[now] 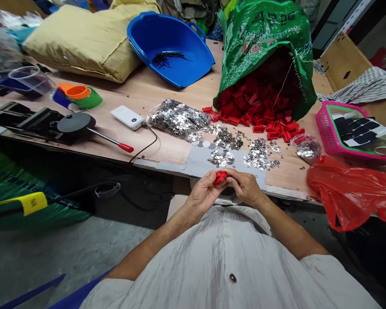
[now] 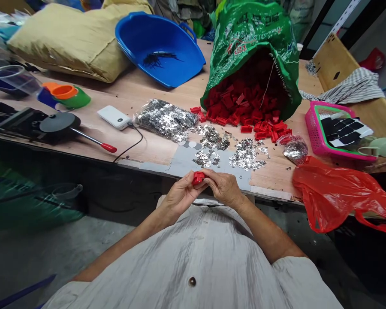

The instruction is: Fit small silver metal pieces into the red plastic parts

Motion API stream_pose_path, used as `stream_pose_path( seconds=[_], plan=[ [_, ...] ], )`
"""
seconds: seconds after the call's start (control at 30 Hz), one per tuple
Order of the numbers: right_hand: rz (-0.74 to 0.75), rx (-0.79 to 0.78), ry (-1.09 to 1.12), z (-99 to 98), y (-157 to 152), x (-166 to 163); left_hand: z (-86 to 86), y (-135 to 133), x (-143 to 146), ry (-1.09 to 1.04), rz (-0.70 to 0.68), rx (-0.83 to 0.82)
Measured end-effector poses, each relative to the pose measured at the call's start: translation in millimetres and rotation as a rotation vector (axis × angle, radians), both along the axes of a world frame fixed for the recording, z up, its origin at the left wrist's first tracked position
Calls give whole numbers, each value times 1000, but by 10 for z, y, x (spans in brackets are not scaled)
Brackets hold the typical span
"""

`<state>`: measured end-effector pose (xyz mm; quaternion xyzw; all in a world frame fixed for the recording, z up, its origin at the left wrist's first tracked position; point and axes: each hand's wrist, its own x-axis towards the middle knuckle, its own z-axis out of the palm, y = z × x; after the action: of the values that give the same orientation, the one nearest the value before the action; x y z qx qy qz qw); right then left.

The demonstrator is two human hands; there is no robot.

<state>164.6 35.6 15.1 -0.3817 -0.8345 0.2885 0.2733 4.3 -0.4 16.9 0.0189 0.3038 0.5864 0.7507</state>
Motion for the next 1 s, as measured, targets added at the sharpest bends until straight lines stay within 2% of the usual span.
stream_pose_path(
  seconds=[0.13, 0.27, 0.33, 0.4, 0.5, 0.6, 0.7, 0.8, 0.9, 1.0],
  plan=[
    [-39, 8, 48, -97, 6, 0, -13, -20, 7, 22, -21, 11],
    [-67, -89, -40, -93, 214, 118, -149, -101, -84, 121, -162, -40],
    [-205, -115, -181, -89, 445, 258, -304, -154, -134, 179, -260, -131],
    [-399, -76, -341, -97, 736, 448, -496, -194, -168, 222, -289, -248],
    [-662, 15, -470, -120, 1182, 765, -751, -208, -189, 301, -194, -404],
    [-841, 81, -589, -146, 1535, 1028, -870, -190, -206, 364, -125, -465],
    [-869, 67, -683, -185, 1765, 1193, -870, -184, -234, 389, -114, -468],
    [-840, 72, -675, -210, 1886, 1264, -797, -209, -257, 391, -235, -391],
    [-817, 159, -521, -173, 1858, 1207, -653, -245, -259, 405, -451, -226],
    [-678, 116, -282, -78, 1594, 952, -459, -232, -224, 466, -500, -28]
  ],
)
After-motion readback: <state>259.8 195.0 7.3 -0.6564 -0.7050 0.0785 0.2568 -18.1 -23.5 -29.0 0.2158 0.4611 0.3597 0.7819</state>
